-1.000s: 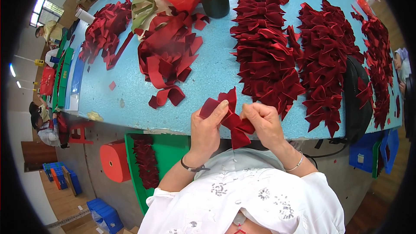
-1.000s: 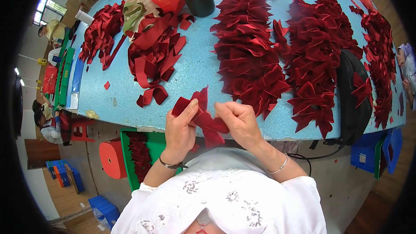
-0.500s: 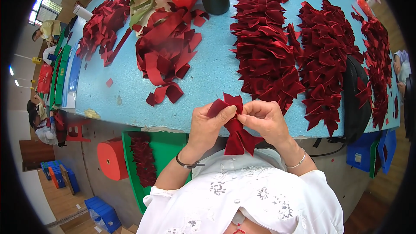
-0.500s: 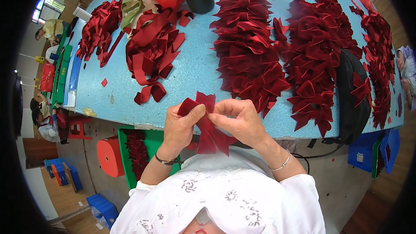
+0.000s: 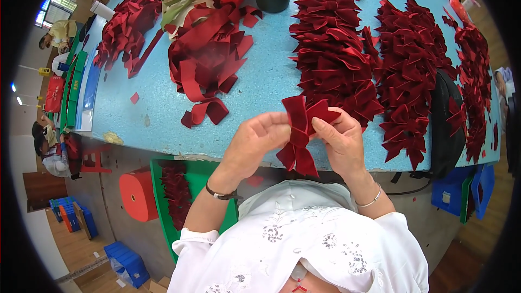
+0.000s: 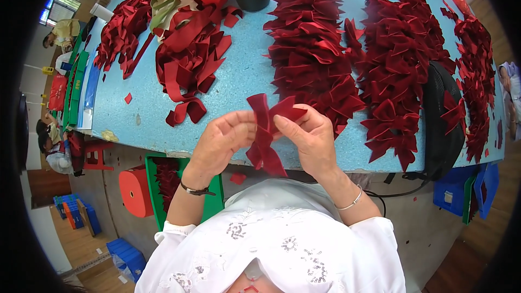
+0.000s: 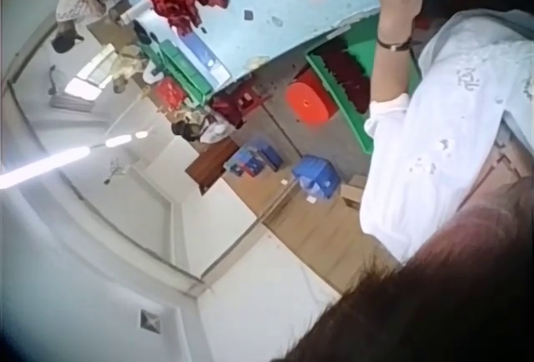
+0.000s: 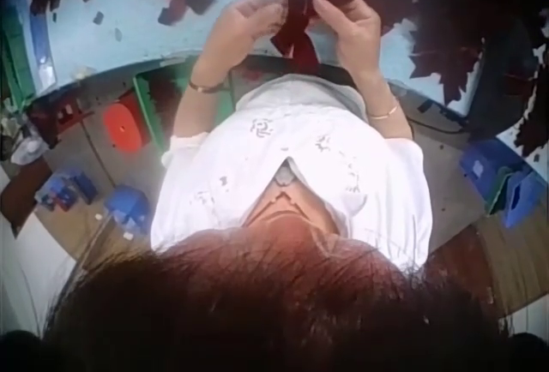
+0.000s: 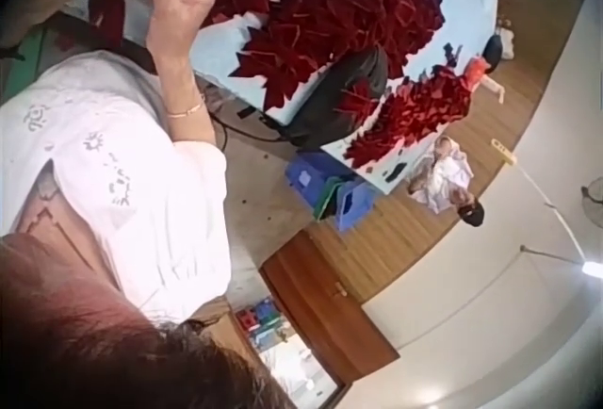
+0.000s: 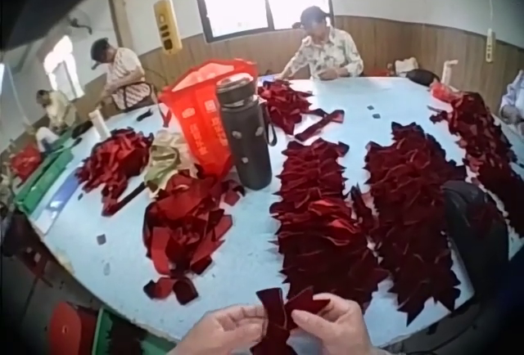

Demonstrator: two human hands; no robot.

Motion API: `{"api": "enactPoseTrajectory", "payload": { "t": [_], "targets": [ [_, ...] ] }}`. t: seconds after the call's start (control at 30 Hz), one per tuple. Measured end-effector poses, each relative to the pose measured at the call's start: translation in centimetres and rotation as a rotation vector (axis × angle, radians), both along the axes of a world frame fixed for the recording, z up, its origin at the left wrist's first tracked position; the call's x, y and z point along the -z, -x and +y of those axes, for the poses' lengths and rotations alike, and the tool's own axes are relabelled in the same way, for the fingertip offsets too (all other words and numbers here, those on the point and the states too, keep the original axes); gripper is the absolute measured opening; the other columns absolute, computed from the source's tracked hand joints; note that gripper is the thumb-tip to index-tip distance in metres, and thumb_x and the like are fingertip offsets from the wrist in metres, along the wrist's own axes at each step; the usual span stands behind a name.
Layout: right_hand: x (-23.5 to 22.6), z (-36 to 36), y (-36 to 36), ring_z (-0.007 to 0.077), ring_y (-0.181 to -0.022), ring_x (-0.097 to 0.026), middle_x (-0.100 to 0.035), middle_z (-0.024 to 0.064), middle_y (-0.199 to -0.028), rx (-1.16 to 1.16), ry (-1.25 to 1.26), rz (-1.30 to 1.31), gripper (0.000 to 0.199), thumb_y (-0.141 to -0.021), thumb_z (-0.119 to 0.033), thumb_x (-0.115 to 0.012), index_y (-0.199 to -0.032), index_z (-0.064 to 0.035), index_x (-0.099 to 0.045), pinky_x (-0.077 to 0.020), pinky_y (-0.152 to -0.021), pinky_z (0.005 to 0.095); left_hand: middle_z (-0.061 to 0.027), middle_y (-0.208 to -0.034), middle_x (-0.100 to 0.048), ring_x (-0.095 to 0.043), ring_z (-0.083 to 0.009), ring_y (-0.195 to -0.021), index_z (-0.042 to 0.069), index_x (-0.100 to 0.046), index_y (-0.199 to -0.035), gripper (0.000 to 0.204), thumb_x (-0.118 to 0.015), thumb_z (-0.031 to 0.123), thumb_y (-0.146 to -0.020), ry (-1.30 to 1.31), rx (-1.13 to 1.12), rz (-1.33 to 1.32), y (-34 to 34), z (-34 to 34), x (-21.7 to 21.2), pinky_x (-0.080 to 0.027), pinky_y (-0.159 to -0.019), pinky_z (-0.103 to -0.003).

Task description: Assembling decorative red fabric bows by hand in a factory environment.

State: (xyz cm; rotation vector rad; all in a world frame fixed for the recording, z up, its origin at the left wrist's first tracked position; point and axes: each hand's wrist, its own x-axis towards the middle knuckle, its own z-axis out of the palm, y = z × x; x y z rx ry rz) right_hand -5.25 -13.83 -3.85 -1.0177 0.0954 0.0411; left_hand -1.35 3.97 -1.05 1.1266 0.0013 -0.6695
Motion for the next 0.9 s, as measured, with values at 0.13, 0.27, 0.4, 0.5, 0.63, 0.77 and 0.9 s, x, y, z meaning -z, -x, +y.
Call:
{"api": "enactPoseTrajectory", "payload": {
  "t": [0.13,0.27,0.4,0.5,0.63,0.77,0.9],
  "targets": [
    [0.1,-0.5,0.1,0.0149,-0.078,-0.062,-0.064,0.0098,-0.090,0.001,0.019,-0.021,0.020,-0.083,-0.005,-0.062,-0.101,0.0025,-0.057,-0.0513,-0.067,0.0266,-0.0094,-0.098,-0.063,-0.062,-0.0125,-0.084,-0.004,-0.056,-0.109,0.030,-0.064,0.003,-0.081,-0.068,0.151,-0.013,0.4,1.3,-0.3,-0.051,-0.071,-0.022],
    [-0.8,-0.6,0.2,0.0148,-0.077,-0.062,-0.064,0.0103,-0.088,-0.121,0.042,0.012,0.020,-0.081,-0.006,-0.065,-0.097,0.0019,-0.057,-0.0518,-0.067,0.0276,-0.0105,-0.098,-0.063,-0.061,-0.0113,-0.085,-0.004,-0.055,-0.111,0.036,-0.065,-0.004,-0.076,-0.125,0.185,-0.009,0.3,1.5,-1.0,-0.050,-0.070,-0.022],
    [-0.8,-0.4,0.2,0.0152,-0.076,-0.061,-0.063,0.0106,-0.087,-0.174,0.116,0.062,0.021,-0.079,-0.006,-0.067,-0.096,0.0012,-0.056,-0.0522,-0.066,0.0292,-0.0095,-0.096,-0.063,-0.060,-0.0101,-0.084,-0.004,-0.054,-0.111,0.039,-0.066,-0.006,-0.074,-0.184,0.203,-0.077,-0.1,1.3,-1.5,-0.050,-0.070,-0.022],
    [-0.3,-0.4,0.0,0.0160,-0.075,-0.061,-0.063,0.0108,-0.088,-0.222,0.207,0.039,0.022,-0.078,-0.006,-0.067,-0.095,0.0008,-0.056,-0.0526,-0.065,0.0304,-0.0082,-0.093,-0.063,-0.060,-0.0095,-0.081,-0.004,-0.055,-0.110,0.038,-0.066,-0.005,-0.074,-0.080,0.136,-0.136,-0.3,1.2,-1.5,-0.050,-0.069,-0.021],
    [-0.3,0.4,0.4,0.0176,-0.076,-0.062,-0.063,0.0110,-0.090,-0.075,-0.005,0.052,0.019,-0.079,-0.004,-0.066,-0.095,-0.0001,-0.056,-0.0530,-0.063,0.0324,-0.0079,-0.094,-0.063,-0.060,-0.0099,-0.081,-0.004,-0.055,-0.111,0.034,-0.065,-0.001,-0.078,0.009,-0.112,-0.090,-0.3,1.5,-0.9,-0.049,-0.075,-0.022],
    [-0.2,1.1,0.5,0.0187,-0.077,-0.062,-0.062,0.0108,-0.090,0.020,-0.080,0.061,0.017,-0.079,-0.005,-0.066,-0.094,-0.0013,-0.057,-0.0537,-0.063,0.0335,-0.0067,-0.091,-0.064,-0.058,-0.0084,-0.080,-0.004,-0.058,-0.106,0.027,-0.065,0.005,-0.081,-0.019,-0.195,-0.004,0.2,1.9,0.1,-0.047,-0.074,-0.021],
    [-0.4,1.5,0.4,0.0188,-0.078,-0.061,-0.062,0.0102,-0.089,0.032,-0.075,0.040,0.019,-0.079,-0.005,-0.067,-0.095,-0.0023,-0.057,-0.0545,-0.064,0.0340,-0.0050,-0.085,-0.065,-0.058,-0.0074,-0.077,-0.003,-0.061,-0.100,0.021,-0.064,0.009,-0.084,-0.073,-0.113,-0.143,0.5,1.6,0.6,-0.046,-0.070,-0.020]
  ]
}}
